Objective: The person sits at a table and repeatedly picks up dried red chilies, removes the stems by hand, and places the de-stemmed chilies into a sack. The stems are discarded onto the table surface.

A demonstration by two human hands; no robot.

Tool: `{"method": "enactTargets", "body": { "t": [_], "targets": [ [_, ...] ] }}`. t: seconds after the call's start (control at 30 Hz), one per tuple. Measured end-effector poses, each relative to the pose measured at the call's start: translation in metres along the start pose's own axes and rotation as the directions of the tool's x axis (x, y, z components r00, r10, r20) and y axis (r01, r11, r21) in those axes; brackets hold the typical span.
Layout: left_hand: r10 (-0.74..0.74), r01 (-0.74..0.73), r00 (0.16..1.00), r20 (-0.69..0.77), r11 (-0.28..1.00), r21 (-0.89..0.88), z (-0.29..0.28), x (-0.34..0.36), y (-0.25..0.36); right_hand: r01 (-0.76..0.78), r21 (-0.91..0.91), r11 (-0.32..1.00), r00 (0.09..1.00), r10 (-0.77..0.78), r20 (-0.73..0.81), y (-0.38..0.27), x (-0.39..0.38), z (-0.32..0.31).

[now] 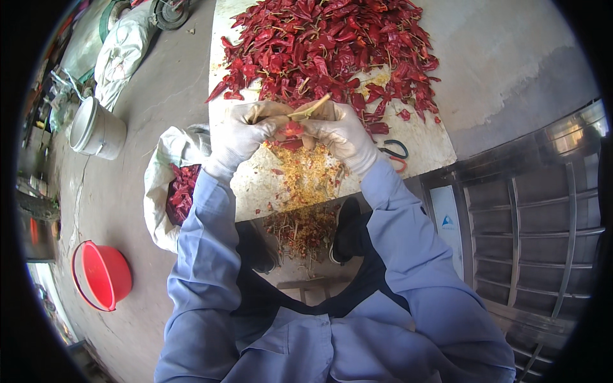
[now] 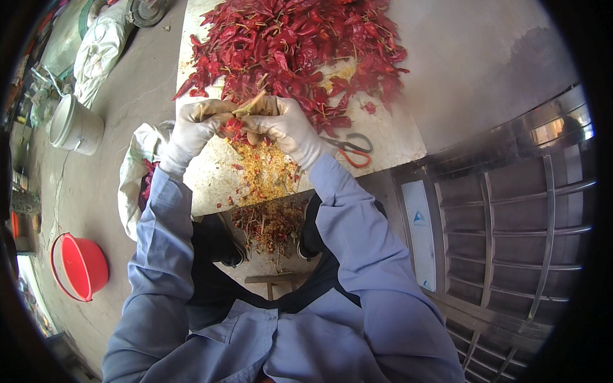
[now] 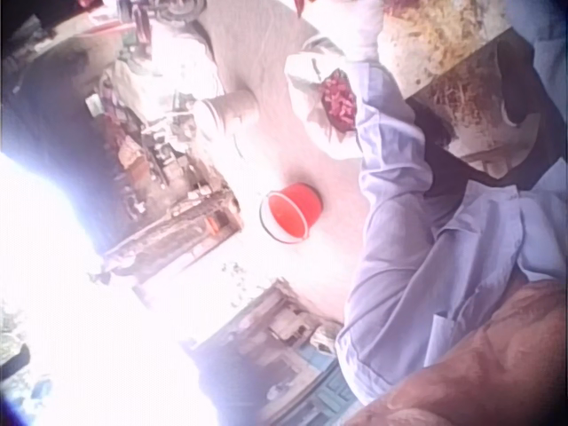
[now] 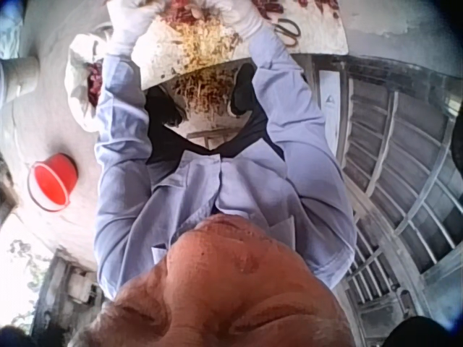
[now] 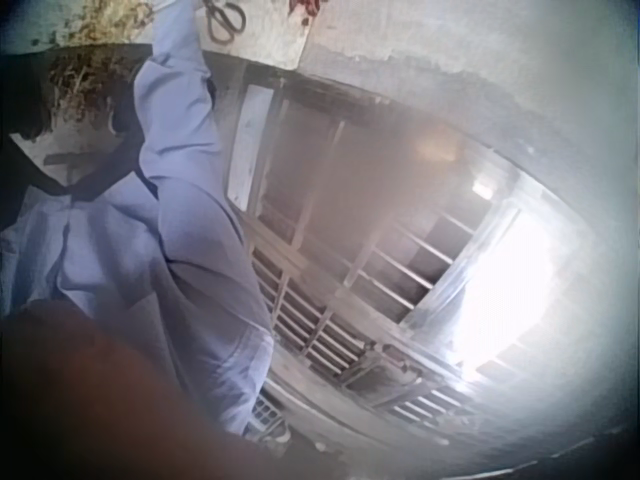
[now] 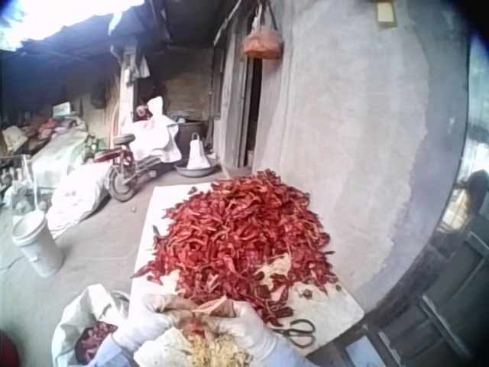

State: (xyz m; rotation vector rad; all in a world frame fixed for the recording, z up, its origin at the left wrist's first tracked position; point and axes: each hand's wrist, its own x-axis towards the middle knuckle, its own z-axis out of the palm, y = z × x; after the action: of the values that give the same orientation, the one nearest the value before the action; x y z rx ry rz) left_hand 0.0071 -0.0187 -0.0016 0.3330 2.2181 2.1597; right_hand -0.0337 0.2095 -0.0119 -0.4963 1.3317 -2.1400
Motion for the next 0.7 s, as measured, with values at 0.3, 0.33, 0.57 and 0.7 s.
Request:
{"method": "enactTargets", "body": {
  "t": [0.3, 0.33, 0.57, 0.7],
  "targets": [
    [-0.082, 0.118, 0.979, -0.187, 0.974, 0.192, 0.003, 0.001, 0.008, 0.059, -0.47, 0.881, 0.916, -0.235, -0.326, 0.006, 0.004, 0.006],
    [-0.112, 0.133, 0.987, -0.117, 0.971, 0.196, 0.007, 0.0, 0.008, 0.096, -0.575, 0.813, 0.903, -0.314, -0.293, 0.007, 0.004, 0.008],
    [-0.254, 0.255, 0.964, 0.08, 0.967, 0.001, 0.023, 0.0, 0.002, 0.139, -0.894, 0.426, 0.853, -0.51, -0.111, 0.004, -0.007, 0.019],
    [-0.211, 0.216, 0.97, 0.122, 0.976, -0.025, 0.02, 0.0, -0.005, 0.197, -0.828, 0.525, 0.864, -0.492, -0.106, 0.002, -0.005, 0.021]
  ]
}}
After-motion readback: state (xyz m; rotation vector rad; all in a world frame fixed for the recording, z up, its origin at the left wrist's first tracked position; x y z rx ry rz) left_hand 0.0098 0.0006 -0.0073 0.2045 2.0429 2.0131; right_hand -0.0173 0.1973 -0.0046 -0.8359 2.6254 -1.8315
